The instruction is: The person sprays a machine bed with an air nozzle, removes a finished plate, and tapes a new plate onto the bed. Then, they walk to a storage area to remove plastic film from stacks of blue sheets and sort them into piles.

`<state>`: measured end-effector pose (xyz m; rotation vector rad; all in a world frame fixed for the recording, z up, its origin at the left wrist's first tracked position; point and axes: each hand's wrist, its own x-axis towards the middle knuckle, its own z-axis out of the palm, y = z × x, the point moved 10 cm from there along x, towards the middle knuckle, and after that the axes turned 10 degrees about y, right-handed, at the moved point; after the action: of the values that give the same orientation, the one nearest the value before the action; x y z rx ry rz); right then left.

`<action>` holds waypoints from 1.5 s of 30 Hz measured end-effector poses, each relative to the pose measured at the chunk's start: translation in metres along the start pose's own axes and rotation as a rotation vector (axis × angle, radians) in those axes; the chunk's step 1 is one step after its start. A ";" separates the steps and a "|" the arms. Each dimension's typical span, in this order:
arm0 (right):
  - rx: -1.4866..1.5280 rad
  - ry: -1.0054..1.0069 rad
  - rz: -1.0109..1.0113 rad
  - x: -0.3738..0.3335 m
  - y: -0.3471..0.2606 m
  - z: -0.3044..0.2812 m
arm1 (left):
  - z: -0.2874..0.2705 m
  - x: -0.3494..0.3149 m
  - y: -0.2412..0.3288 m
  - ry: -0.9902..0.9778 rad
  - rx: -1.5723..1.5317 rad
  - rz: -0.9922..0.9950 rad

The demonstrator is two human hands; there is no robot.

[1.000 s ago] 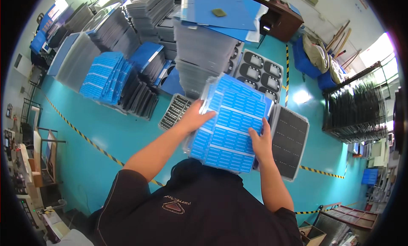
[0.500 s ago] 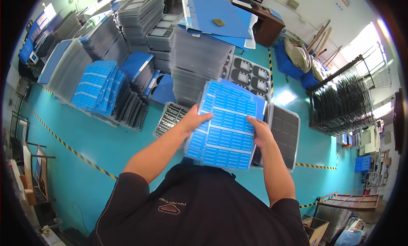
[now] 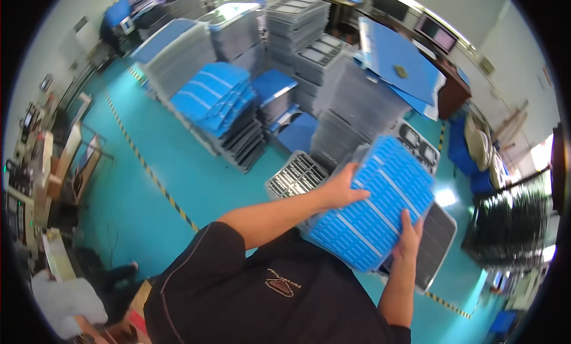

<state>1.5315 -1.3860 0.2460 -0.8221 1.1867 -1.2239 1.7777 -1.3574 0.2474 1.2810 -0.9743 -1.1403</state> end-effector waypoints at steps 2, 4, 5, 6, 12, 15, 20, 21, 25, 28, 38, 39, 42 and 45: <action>-0.069 0.019 -0.210 -0.005 -0.038 -0.004 | -0.003 -0.010 0.048 -0.012 0.080 0.124; -0.188 -0.009 -0.457 -0.008 -0.083 -0.002 | -0.003 -0.013 0.079 -0.009 0.042 0.258; -0.143 -0.054 -0.534 -0.018 -0.105 0.006 | 0.003 -0.013 0.096 -0.061 0.000 0.395; -0.172 -0.042 -0.644 -0.017 -0.112 0.001 | 0.002 -0.008 0.096 -0.044 0.007 0.400; -0.264 -0.045 -0.723 0.007 -0.067 -0.042 | 0.014 -0.010 0.056 -0.189 0.109 0.497; -0.194 -0.039 -0.561 0.008 -0.054 -0.039 | 0.016 -0.012 0.040 -0.083 0.109 0.482; -0.188 -0.118 -0.476 0.013 -0.044 -0.026 | 0.025 0.001 0.042 -0.047 -0.014 0.481; -0.187 -0.117 -0.475 0.017 -0.048 -0.030 | 0.025 0.002 0.043 -0.032 0.000 0.517; -0.157 -0.153 -0.493 0.025 -0.039 -0.029 | 0.031 0.005 0.051 -0.030 0.070 0.603; -0.102 -0.107 -0.571 0.018 -0.046 -0.019 | 0.038 0.015 0.048 -0.023 -0.067 0.466; -0.004 -0.127 -0.534 0.028 -0.046 -0.022 | 0.037 0.031 -0.007 -0.071 -0.071 0.123; -0.018 -0.202 -0.526 0.028 -0.047 -0.018 | 0.030 0.034 -0.006 -0.002 -0.045 0.194; -0.208 -0.304 -0.411 0.041 -0.012 -0.020 | 0.032 0.033 0.002 0.095 -0.034 0.223; -0.156 -0.254 -0.426 0.040 -0.026 -0.019 | 0.023 0.027 0.005 0.121 0.019 0.232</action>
<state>1.5042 -1.4277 0.2576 -1.3568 0.9330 -1.3268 1.7613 -1.3889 0.2526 1.2031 -1.0162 -0.8668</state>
